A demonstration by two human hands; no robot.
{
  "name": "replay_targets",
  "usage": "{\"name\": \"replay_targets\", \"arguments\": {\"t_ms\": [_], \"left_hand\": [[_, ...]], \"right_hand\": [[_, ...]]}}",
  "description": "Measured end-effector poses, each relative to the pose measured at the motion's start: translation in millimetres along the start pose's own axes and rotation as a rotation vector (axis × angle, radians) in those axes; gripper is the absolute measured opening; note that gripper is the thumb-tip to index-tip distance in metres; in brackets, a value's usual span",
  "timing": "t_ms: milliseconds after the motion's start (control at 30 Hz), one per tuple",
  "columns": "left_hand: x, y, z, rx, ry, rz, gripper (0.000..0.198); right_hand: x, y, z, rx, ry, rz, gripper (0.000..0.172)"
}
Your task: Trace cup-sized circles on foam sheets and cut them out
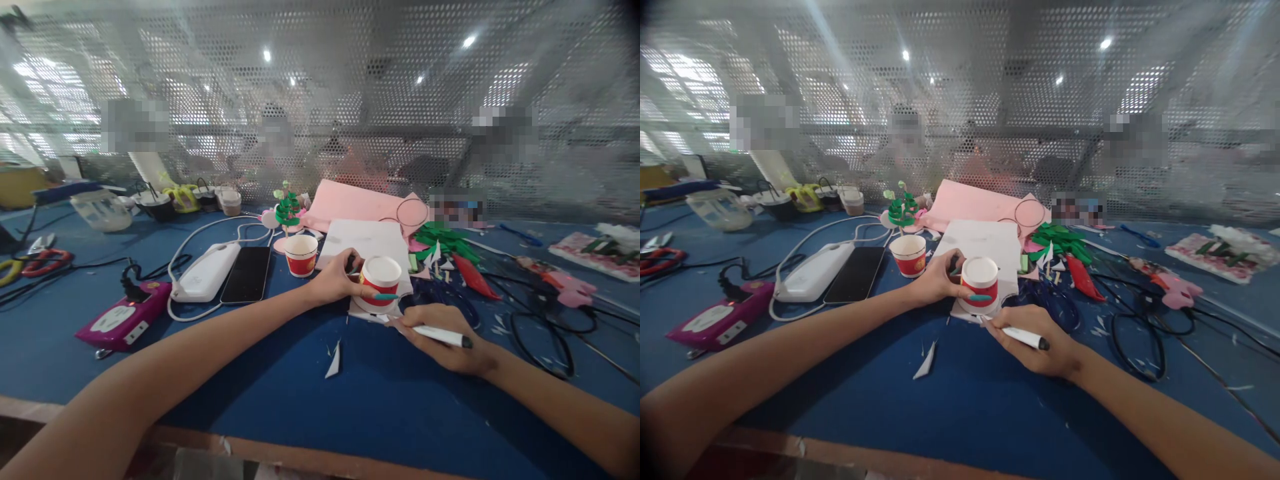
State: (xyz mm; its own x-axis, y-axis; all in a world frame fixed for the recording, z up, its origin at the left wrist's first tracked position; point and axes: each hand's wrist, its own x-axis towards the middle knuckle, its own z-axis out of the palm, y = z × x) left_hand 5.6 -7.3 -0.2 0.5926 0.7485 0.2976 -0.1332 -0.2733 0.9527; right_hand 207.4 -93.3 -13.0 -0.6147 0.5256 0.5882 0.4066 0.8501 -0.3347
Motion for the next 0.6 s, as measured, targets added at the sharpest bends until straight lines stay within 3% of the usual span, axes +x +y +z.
{"name": "replay_targets", "arguments": {"t_ms": [400,600], "left_hand": [[0.3,-0.2,0.4,0.007,0.015,-0.016,0.060],[0.3,0.8,0.2,0.007,0.002,-0.025,0.058]], "right_hand": [[-0.4,0.9,-3.1,-0.041,0.030,0.015,0.014],[-1.2,4.9,-8.1,-0.010,0.062,0.105,0.018]]}}
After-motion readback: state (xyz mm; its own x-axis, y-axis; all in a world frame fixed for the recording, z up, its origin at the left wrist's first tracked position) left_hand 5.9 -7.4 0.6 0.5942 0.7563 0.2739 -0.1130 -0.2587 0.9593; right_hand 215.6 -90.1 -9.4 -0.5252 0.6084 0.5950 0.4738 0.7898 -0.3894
